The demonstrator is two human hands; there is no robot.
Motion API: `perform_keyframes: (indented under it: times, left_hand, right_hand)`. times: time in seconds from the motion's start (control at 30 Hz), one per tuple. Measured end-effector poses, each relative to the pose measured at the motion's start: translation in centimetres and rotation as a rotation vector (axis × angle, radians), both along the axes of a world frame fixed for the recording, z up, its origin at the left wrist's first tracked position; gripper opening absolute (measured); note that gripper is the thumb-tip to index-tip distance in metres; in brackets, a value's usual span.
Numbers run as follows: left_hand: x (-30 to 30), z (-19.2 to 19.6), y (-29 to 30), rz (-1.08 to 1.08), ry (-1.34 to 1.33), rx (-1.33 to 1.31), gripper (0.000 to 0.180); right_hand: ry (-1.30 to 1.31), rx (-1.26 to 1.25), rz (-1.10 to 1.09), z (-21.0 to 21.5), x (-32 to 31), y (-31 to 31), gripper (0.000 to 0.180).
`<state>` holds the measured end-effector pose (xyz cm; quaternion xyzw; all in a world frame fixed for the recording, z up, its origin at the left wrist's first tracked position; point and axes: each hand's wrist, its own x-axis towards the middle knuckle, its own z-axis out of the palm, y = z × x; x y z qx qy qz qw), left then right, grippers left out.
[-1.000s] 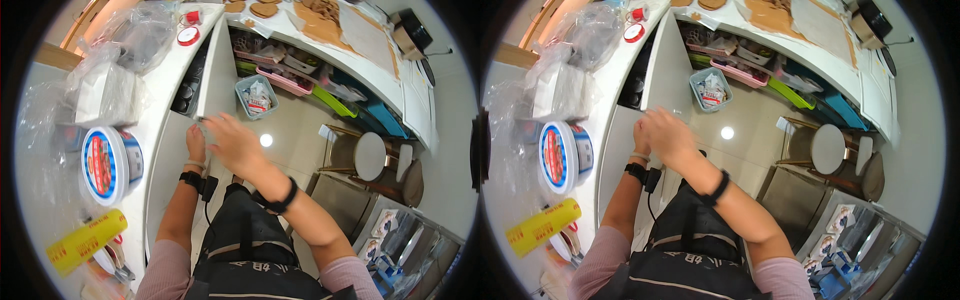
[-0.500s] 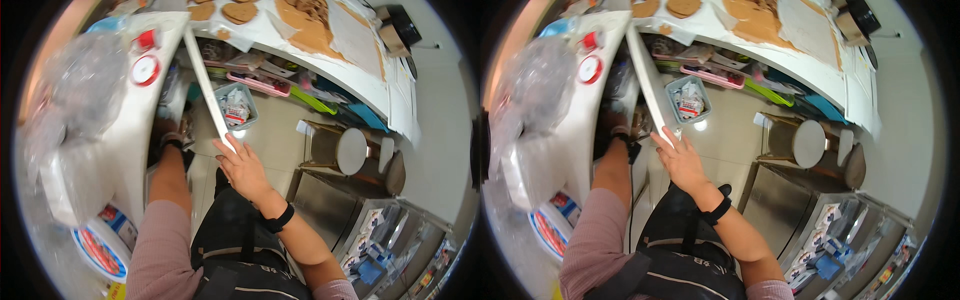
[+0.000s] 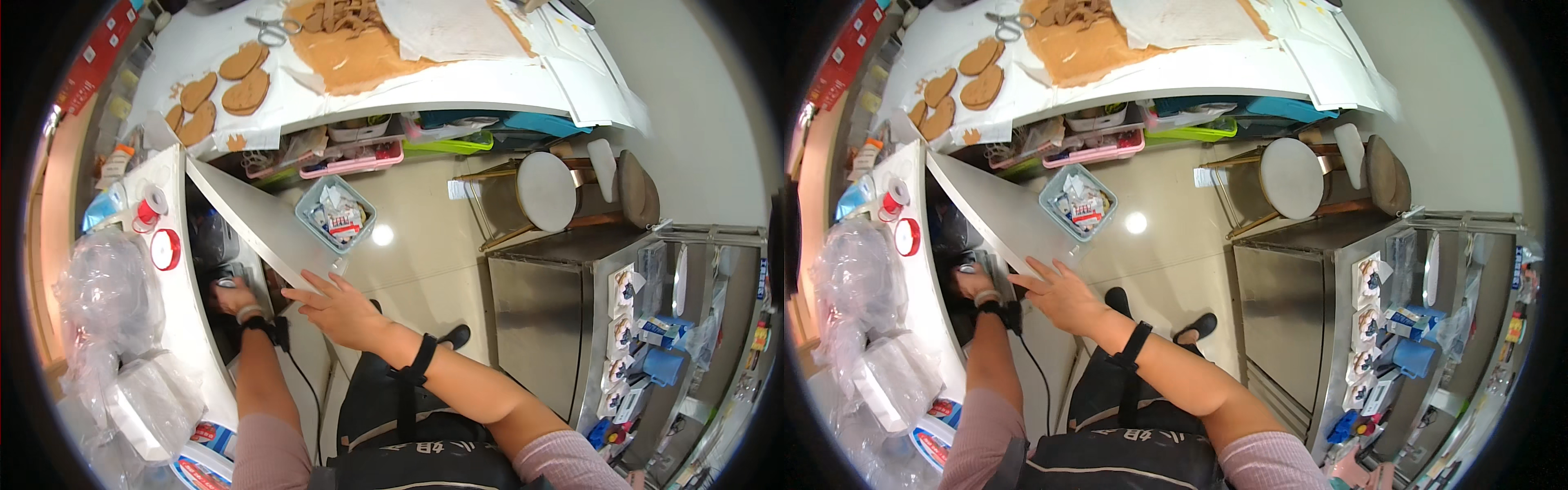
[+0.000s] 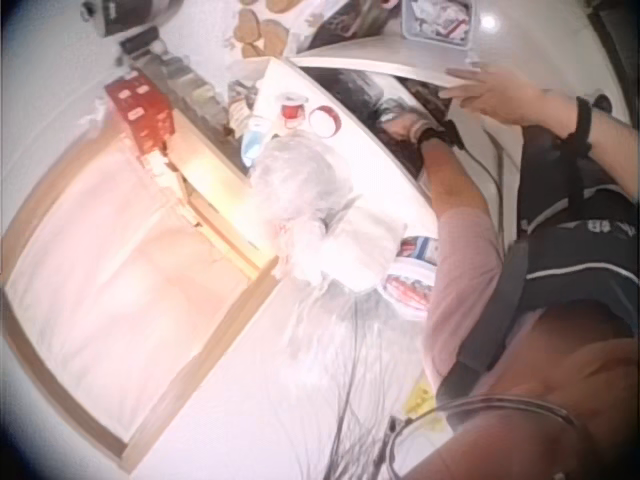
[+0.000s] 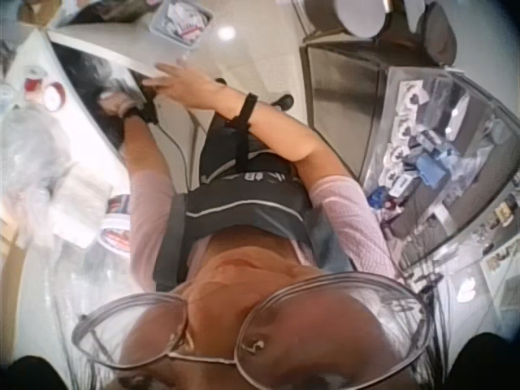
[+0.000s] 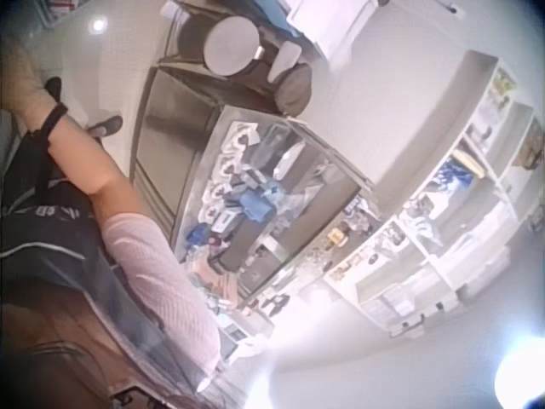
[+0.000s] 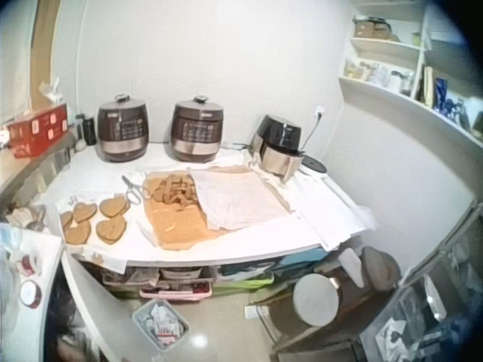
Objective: The person places small heart-shaped desserts decorated with blueberries into clear plastic containers, sprinkles powder over them using a shaker, and seals the containers with tape.
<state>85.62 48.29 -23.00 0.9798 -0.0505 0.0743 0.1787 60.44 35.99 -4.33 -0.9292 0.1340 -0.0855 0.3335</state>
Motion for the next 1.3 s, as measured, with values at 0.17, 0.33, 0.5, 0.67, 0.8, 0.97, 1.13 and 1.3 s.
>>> perform_keyframes:
  times: [0.17,0.33,0.5,0.67,0.8,0.97,1.13,1.3]
  left_hand:
    - [-9.8,3.9,1.9,-0.3,-0.012,-0.122,0.042]
    - [-25.2,13.0,0.9,-0.457,1.177,-0.189,0.036]
    - [-44.3,23.3,-6.3,-1.37,1.41,-0.27,0.036]
    - [-63.7,26.8,-7.6,-2.064,1.258,-0.226,0.047]
    - [-74.8,30.1,-5.8,-2.208,1.277,-0.216,0.051]
    - [-77.5,25.9,-6.4,-2.274,1.33,0.313,0.023]
    - [-76.9,25.5,-8.9,-2.156,1.196,0.282,0.018]
    - [-77.4,26.0,-10.4,-1.967,1.38,0.33,0.017]
  right_hand:
    - [-0.01,0.624,-0.041,3.4,-4.0,0.2,0.027]
    - [0.001,0.666,-0.428,2.2,-20.0,0.1,0.042]
    - [-0.2,1.457,-0.936,3.6,-38.1,5.1,0.063]
    - [-1.022,1.469,-1.595,4.2,-52.4,10.5,0.048]
    - [-1.41,1.015,-1.969,6.0,-63.6,15.0,0.027]
    - [-1.586,0.063,-2.403,6.6,-77.9,21.2,0.017]
    - [-1.622,-0.421,-2.615,4.2,-85.4,22.7,0.021]
    - [-1.385,-0.698,-2.508,1.9,-86.0,20.6,0.026]
